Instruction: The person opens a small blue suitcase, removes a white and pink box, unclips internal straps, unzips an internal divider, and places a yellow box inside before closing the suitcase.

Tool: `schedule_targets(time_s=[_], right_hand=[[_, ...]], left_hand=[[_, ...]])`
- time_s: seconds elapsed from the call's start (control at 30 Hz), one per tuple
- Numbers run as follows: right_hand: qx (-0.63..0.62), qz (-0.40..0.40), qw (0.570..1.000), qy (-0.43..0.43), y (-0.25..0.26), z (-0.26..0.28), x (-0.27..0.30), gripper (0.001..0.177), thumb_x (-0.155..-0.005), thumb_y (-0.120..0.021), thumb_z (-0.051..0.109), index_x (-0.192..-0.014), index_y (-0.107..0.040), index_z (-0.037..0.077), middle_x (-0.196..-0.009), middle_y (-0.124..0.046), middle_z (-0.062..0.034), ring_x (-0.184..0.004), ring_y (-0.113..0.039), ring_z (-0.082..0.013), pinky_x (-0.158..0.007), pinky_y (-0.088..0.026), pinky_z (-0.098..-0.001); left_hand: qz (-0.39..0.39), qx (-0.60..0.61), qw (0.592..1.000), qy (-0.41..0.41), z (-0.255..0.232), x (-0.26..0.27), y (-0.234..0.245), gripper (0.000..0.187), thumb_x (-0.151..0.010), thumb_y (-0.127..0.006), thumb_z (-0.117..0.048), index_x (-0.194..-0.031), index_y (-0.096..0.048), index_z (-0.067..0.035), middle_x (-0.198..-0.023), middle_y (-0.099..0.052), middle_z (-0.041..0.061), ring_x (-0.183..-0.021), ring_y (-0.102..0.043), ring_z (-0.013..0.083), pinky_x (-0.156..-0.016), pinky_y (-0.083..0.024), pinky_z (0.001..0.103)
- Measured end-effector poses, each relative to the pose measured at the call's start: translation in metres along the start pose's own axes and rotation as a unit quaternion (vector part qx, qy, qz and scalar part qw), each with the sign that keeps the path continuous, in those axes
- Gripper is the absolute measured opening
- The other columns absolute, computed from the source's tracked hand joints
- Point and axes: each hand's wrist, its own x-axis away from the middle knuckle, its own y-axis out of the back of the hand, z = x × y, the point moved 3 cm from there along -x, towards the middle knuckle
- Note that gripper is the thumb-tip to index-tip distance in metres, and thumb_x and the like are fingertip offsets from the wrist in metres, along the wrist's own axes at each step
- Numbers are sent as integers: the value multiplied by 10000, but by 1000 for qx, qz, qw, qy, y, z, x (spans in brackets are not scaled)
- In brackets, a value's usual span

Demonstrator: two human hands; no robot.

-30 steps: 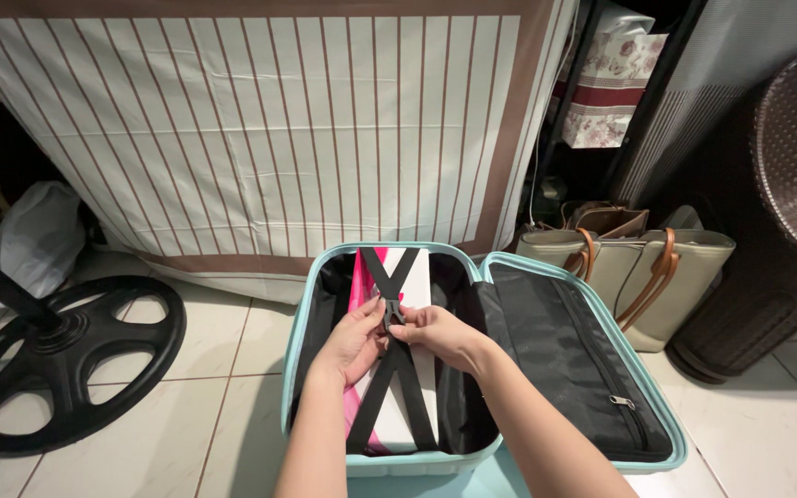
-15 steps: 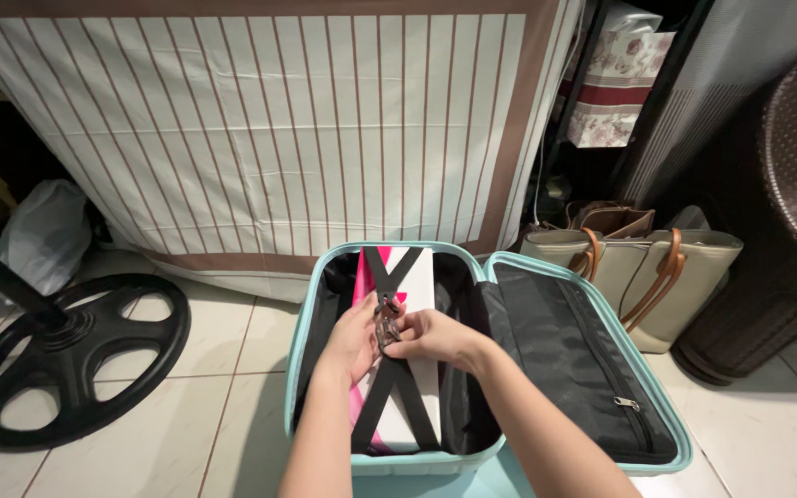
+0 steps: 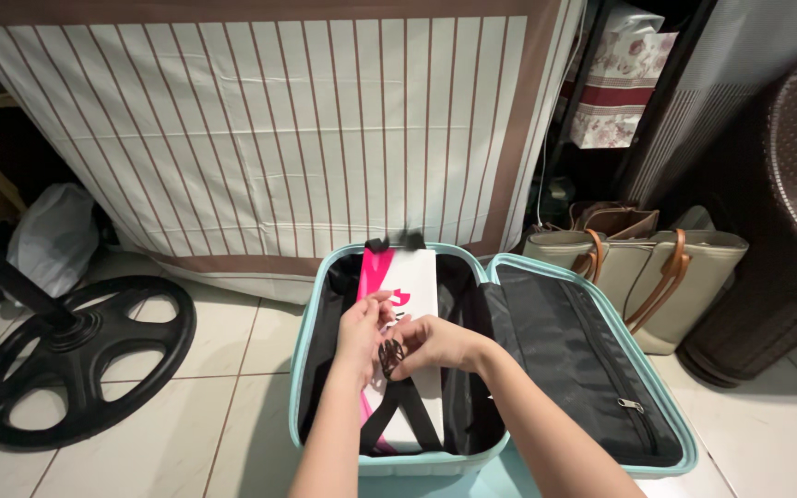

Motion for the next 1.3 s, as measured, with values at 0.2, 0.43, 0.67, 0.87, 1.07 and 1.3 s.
schedule_targets(time_s=[0.2,0.43,0.67,0.87,1.07,1.3], right_hand=[[-16,-20,999,27,-2,2,3,151,-851,-791,-7,-981,-718,17,-949,-749,5,-919,-703,-72,-895,-554,-243],[0,-363,919,155,12,-32,-7,204,-854,-753,67,-1031,-715,-26,-883,-740,-75,-817,-702,-182,-753,-577,-341],[280,-618,710,189,38,-70,-5,687,-702,-919,200,-1243,-610,-89,-1134,-647,-235,-1048,-649,-369,-874,-531,-440],[-310,-305,900,-33,8,-55,4,469,-829,-637,271,-1256,-633,77,-1042,-748,-153,-874,-742,-256,-791,-601,-388],[-397,-254,880,-53,6,-55,2,511,-838,-649,303,-1212,-666,-45,-993,-769,-182,-824,-751,-271,-769,-622,-378],[-453,-244,857,-16,13,-60,2,606,-871,-638,407,-1289,-636,-32,-1128,-740,-189,-954,-724,-294,-848,-588,-413]], left_hand=[[-73,41,995,60,-27,21,-19,251,-1001,-467,-48,-1213,-600,-33,-1022,-653,83,-956,-680,171,-931,-601,429],[-248,-507,769,-301,-46,56,-39,327,-833,-685,-97,-1157,-669,-57,-1162,-679,114,-1058,-685,314,-898,-574,449],[-169,-594,768,166,-23,22,-2,657,-949,-610,-616,-1256,-645,-36,-1278,-661,238,-1207,-632,404,-980,-505,494],[-69,-182,958,211,10,14,34,741,-833,-697,-530,-1303,-693,42,-1249,-762,170,-1137,-714,284,-995,-517,369],[-48,-175,954,239,-16,46,23,633,-823,-705,-421,-1285,-706,11,-1229,-770,137,-1116,-698,246,-992,-493,340],[-30,-205,954,216,-35,54,3,629,-783,-701,-353,-1364,-605,-132,-1226,-736,115,-1089,-692,220,-974,-505,344]])
